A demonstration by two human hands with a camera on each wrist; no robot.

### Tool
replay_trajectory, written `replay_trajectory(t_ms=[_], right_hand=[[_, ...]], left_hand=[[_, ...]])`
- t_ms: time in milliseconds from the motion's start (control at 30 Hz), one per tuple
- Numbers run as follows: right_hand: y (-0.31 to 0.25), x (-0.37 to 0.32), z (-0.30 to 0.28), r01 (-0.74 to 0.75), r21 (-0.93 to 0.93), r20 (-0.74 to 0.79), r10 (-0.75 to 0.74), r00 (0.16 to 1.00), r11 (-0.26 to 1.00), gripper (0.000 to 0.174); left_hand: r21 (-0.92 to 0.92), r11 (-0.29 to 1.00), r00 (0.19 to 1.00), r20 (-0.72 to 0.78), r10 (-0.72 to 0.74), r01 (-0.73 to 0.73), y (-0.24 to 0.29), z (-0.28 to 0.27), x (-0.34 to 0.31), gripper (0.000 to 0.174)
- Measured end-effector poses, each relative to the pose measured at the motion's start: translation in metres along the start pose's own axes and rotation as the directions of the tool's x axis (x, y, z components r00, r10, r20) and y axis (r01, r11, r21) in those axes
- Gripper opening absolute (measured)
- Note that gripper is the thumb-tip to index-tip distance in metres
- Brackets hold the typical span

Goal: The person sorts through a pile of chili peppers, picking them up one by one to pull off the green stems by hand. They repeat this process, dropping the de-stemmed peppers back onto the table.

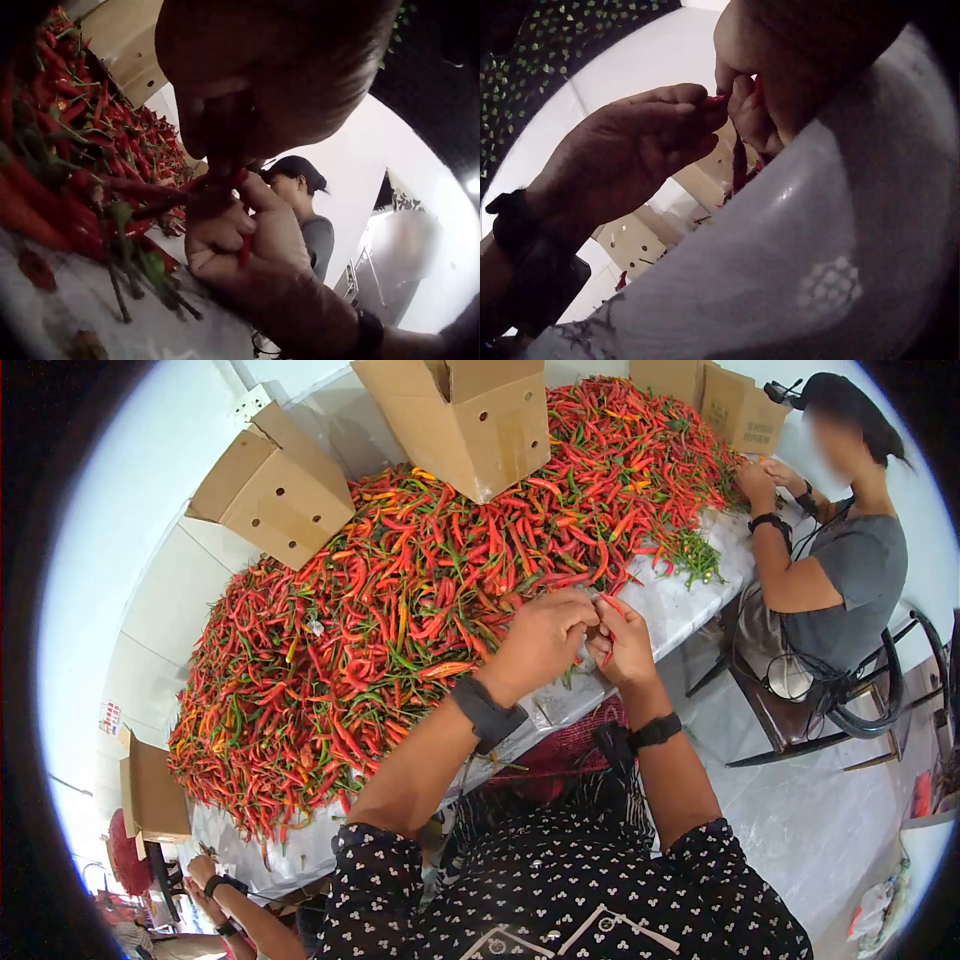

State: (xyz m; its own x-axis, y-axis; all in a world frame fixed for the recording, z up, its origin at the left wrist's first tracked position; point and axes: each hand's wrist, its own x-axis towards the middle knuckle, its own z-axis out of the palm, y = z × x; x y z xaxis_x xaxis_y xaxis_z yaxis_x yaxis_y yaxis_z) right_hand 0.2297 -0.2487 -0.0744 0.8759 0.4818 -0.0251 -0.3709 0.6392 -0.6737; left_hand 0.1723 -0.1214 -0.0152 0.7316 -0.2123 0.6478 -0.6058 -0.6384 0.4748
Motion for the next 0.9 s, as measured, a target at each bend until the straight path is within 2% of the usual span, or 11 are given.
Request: replay_trajectory(t_ms=[133, 200, 333, 400, 533, 633, 700, 733, 767, 800, 900], right_hand=[[0.002, 0.000, -0.004, 0.009, 0.092, 0.003, -0.009, 1.000, 0.996, 0.012], [0.000, -0.002, -0.003, 0.020, 0.133, 0.000, -0.020, 1.000, 0.991, 0.011], [-0.004, -0.002, 0.000, 0.011, 0.095, 0.005, -0.012, 1.000, 0.995, 0.011], [-0.001, -0.001, -0.002, 0.000, 0.064, 0.000, 0.000, 1.000, 0.998, 0.009], [0.001, 0.000, -0.001, 0.058, 0.094, -0.010, -0.058, 0.998, 0.994, 0.009], [-0.004, -0.002, 0.007, 0.047, 0.102, -0.059, -0.041, 0.997, 0.994, 0.010], [-0.003, -0.002, 0.004, 0.028, 0.085, -0.097, -0.020, 0.995, 0.996, 0.010], [0.000, 0.000, -0.005, 0.020, 0.126, 0.008, -0.021, 1.000, 0.992, 0.011], [0.002, 0.002, -0.012, 0.008, 0.165, 0.113, -0.027, 0.993, 0.986, 0.013], [0.001, 0.002, -0.013, 0.006, 0.165, 0.113, -0.025, 0.993, 0.986, 0.013], [0.000, 0.001, -0.010, -0.042, 0.060, 0.183, 0.031, 0.983, 0.997, 0.015]], left_hand=[[-0.039, 0.999, 0.998, 0.060, 0.008, -0.006, 0.003, -0.001, -0.001, 0.012], [-0.114, 0.982, 0.989, 0.031, -0.148, 0.150, 0.004, 0.001, -0.005, 0.013], [-0.044, 0.984, 0.982, -0.072, -0.173, 0.170, 0.003, 0.003, -0.005, 0.014], [0.030, 0.990, 0.988, -0.072, -0.134, 0.137, 0.004, 0.004, -0.004, 0.018], [0.043, 0.996, 0.993, -0.089, -0.072, 0.076, 0.009, 0.007, -0.005, 0.020], [0.125, 0.992, 0.999, -0.016, 0.028, -0.026, 0.008, 0.007, -0.005, 0.021], [-0.206, 0.952, 0.971, -0.040, -0.238, 0.225, 0.007, 0.005, -0.002, 0.017], [-0.207, 0.952, 0.970, -0.039, -0.239, 0.227, 0.005, 0.001, 0.000, 0.017], [-0.261, 0.904, 0.933, -0.033, -0.359, 0.339, 0.003, -0.004, 0.003, 0.017], [-0.313, 0.840, 0.881, -0.021, -0.473, 0.443, 0.002, -0.008, 0.006, 0.017], [-0.200, 0.877, 0.893, -0.022, -0.449, 0.436, -0.008, -0.008, 0.007, 0.017]])
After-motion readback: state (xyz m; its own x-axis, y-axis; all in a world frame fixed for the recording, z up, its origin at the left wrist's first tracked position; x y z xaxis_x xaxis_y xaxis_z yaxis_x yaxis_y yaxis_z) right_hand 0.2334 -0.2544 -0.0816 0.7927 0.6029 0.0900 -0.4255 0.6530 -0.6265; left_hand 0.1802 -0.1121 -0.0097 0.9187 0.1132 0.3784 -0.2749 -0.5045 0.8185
